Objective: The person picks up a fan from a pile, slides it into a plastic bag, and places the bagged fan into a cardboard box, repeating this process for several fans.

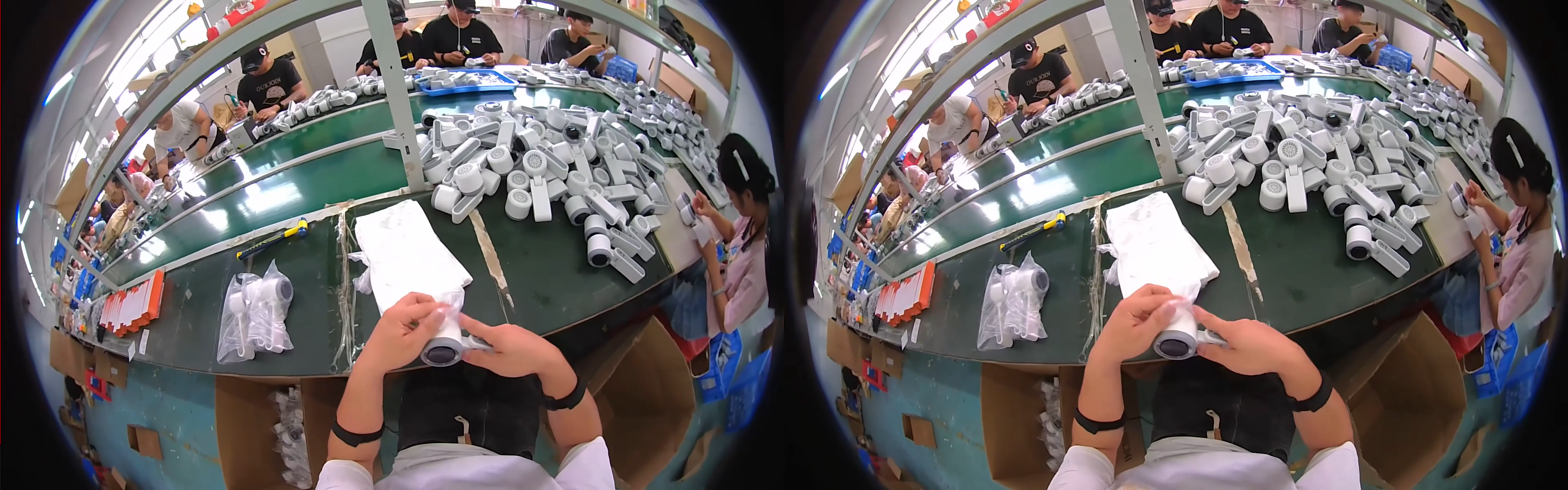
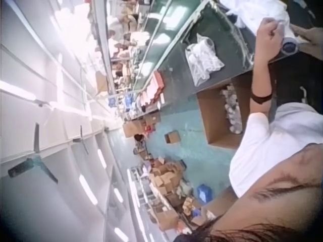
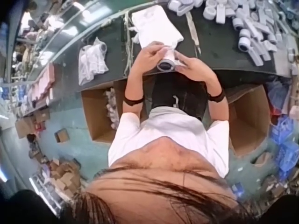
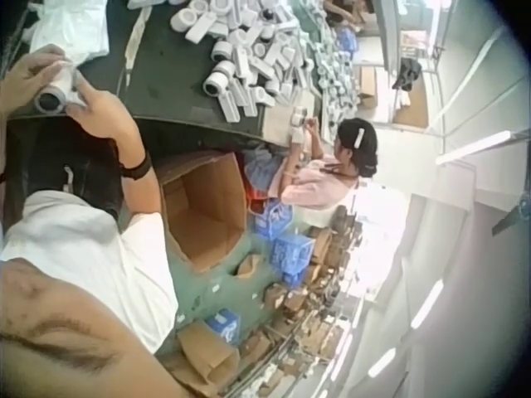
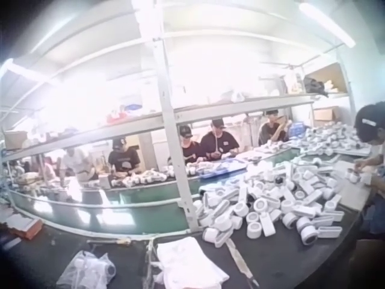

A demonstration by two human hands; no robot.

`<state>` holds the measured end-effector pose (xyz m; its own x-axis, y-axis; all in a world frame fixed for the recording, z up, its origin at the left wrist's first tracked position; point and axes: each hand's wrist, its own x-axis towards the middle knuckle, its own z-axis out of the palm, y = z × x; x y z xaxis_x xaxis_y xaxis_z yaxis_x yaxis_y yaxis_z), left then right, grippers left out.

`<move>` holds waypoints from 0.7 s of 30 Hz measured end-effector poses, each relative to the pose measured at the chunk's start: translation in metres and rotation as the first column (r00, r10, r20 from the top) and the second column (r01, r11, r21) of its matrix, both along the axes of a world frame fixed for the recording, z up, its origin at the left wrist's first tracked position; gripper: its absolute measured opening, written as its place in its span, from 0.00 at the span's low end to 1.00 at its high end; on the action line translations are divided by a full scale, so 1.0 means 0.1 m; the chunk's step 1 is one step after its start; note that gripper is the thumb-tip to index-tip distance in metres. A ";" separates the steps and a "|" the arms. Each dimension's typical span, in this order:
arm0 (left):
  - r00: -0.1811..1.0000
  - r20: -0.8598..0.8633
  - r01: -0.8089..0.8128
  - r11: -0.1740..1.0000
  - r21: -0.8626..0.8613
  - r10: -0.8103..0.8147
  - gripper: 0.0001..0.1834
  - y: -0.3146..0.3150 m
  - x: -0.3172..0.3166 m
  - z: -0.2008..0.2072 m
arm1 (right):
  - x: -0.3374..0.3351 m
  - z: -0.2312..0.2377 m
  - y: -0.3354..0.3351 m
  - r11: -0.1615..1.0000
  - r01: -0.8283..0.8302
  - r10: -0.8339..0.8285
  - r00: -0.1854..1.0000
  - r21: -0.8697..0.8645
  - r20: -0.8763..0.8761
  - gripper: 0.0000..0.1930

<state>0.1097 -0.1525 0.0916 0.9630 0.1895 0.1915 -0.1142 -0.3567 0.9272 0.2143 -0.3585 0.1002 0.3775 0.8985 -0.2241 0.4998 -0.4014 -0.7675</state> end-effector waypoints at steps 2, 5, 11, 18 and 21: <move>0.999 -0.018 -0.038 0.995 0.087 0.040 0.12 0.01 -0.07 0.07 | -0.03 -0.07 0.06 0.999 0.042 -0.043 0.997 0.014 0.064 0.32; 0.993 -0.013 -0.113 0.985 0.130 0.115 0.11 0.03 -0.12 0.07 | -0.13 -0.17 0.10 0.957 0.233 -0.206 0.966 0.172 -0.158 0.32; 0.903 0.307 -0.388 0.878 0.282 0.300 0.08 -0.22 -0.10 0.10 | -0.34 -0.36 0.27 0.821 0.499 -0.352 0.825 0.278 -0.443 0.28; 0.869 0.469 -0.422 0.732 0.536 0.158 0.13 -0.57 -0.08 -0.10 | -0.29 -0.69 0.53 0.543 0.736 -0.222 0.590 0.405 -0.776 0.27; 0.871 0.469 -0.361 0.835 0.415 0.143 0.13 -0.54 -0.12 -0.30 | -0.36 -0.49 0.58 0.437 0.769 -0.212 0.592 0.467 -0.777 0.25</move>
